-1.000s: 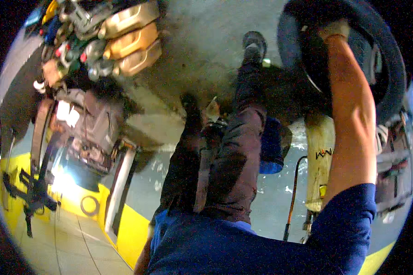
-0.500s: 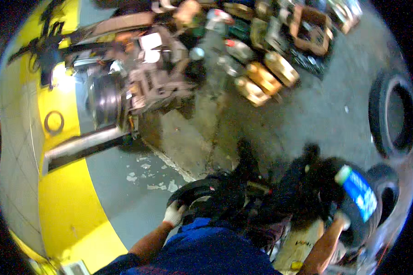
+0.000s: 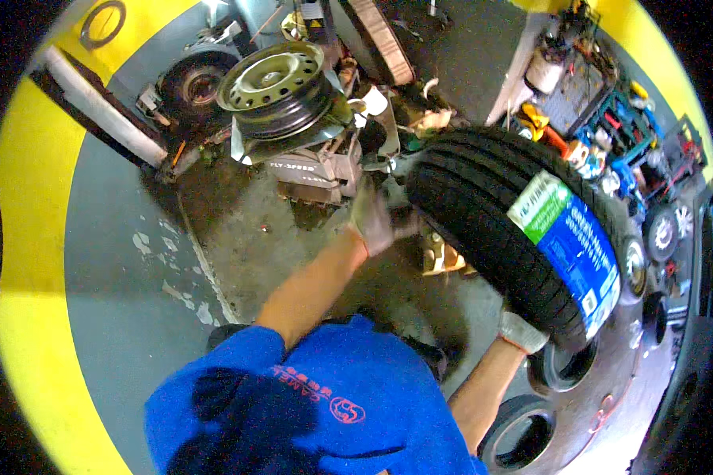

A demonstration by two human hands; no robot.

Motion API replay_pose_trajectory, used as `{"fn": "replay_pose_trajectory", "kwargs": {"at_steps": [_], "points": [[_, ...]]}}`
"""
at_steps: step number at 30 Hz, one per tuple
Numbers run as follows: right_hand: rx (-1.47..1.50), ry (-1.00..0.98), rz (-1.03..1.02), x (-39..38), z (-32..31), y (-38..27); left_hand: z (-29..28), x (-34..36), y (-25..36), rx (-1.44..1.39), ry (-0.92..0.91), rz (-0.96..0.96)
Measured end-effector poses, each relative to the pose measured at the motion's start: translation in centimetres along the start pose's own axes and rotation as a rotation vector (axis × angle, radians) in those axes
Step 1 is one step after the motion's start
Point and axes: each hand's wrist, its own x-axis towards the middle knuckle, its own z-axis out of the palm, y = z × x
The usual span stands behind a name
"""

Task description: The person mounts a tire onto a rim using a tire changing machine. They apply lubricant to the rim, secure the rim on the machine, and use the machine's arm to press the tire bead onto the rim. The person then removes the assembled wheel from the machine.

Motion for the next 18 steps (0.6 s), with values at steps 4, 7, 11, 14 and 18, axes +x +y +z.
{"fn": "replay_pose_trajectory", "kwargs": {"at_steps": [4,7,11,14,18], "points": [[0.15,0.824,-0.322,6.3,-3.8,-8.0,2.5,-6.7,14.5,-0.106,-0.115,0.297],[0.28,1.128,-0.462,10.9,-8.2,-16.9,0.3,-9.6,22.1,-0.071,-0.072,0.773],[0.54,1.323,-0.44,18.3,-13.7,-29.9,-4.2,-11.7,31.0,-0.028,-0.045,1.034],[0.676,1.362,-0.515,25.2,-15.1,-40.0,-7.6,-10.2,38.3,-0.066,-0.109,1.126],[0.773,0.884,-0.712,28.6,-17.2,-57.2,-16.1,-10.5,48.5,0.08,0.201,1.069]]}}
